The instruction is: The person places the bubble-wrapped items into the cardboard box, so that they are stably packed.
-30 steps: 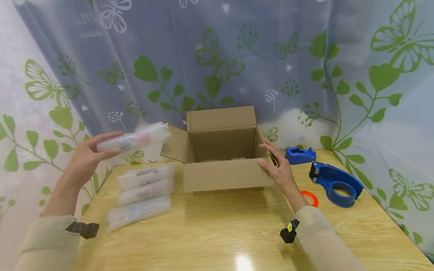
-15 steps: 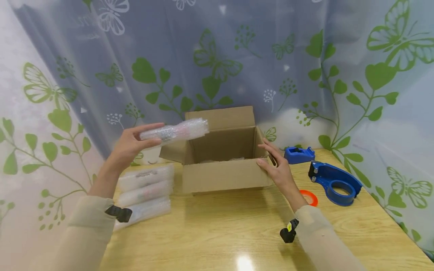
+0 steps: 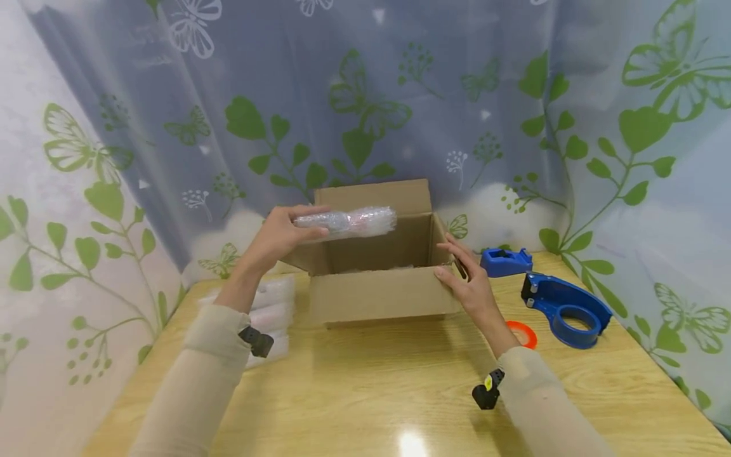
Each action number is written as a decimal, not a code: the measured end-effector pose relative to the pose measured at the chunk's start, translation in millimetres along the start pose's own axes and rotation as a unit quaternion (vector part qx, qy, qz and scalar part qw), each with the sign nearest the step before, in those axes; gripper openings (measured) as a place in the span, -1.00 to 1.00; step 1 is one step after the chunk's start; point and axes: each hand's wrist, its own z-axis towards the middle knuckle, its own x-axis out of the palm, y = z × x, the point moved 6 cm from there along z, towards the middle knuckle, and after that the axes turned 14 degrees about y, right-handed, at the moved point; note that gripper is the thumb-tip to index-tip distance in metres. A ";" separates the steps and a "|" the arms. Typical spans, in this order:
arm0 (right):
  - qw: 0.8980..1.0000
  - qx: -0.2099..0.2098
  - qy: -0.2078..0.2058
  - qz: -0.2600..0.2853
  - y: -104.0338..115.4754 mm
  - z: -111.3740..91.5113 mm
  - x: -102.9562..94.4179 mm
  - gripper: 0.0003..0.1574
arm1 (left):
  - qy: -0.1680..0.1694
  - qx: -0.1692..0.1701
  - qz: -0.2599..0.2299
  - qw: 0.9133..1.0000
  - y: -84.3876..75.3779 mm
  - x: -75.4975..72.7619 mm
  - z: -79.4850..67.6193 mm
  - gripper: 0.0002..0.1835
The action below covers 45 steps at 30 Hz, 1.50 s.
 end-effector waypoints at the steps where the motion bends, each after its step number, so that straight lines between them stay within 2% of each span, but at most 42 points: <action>1: 1.000 0.000 -0.001 0.001 1.0 -0.1 -0.7 -0.40 | -0.002 -0.003 0.002 1.000 -1.3 0.3 2.0 -0.43; 6: 1.000 -0.002 -0.002 0.005 1.6 -0.9 -2.2 -0.39 | -0.007 -0.006 -0.010 1.000 -9.1 2.6 5.7 -0.45; 10: 1.000 0.000 0.001 0.002 -0.3 -1.4 -2.5 -0.40 | -0.007 -0.002 0.004 1.000 -18.4 4.1 6.8 -0.45; 17: 1.000 0.001 -0.001 -0.005 -1.7 -3.7 -3.5 -0.40 | 0.017 0.016 -0.005 1.000 -28.1 14.4 16.2 -0.45; 25: 1.000 -0.002 0.005 -0.005 -4.0 -1.8 -1.6 -0.41 | 0.011 -0.020 0.018 1.000 -13.5 24.0 28.4 -0.46; 30: 1.000 -0.005 0.001 -0.005 -0.9 -2.2 -2.9 -0.40 | 0.027 -0.011 0.015 0.999 -7.5 34.9 40.8 -0.49; 36: 1.000 0.000 0.006 -0.005 -1.3 -1.0 -0.7 -0.41 | 0.046 -0.015 -0.006 0.999 5.5 48.4 54.0 -0.52; 41: 1.000 -0.004 -0.001 0.000 1.6 -0.5 -0.4 -0.41 | 0.045 -0.027 -0.037 0.998 15.1 55.0 64.2 -0.52; 45: 1.000 -0.004 0.001 0.006 2.1 -1.0 1.3 -0.41 | 0.045 -0.046 -0.055 0.996 23.6 59.6 66.2 -0.52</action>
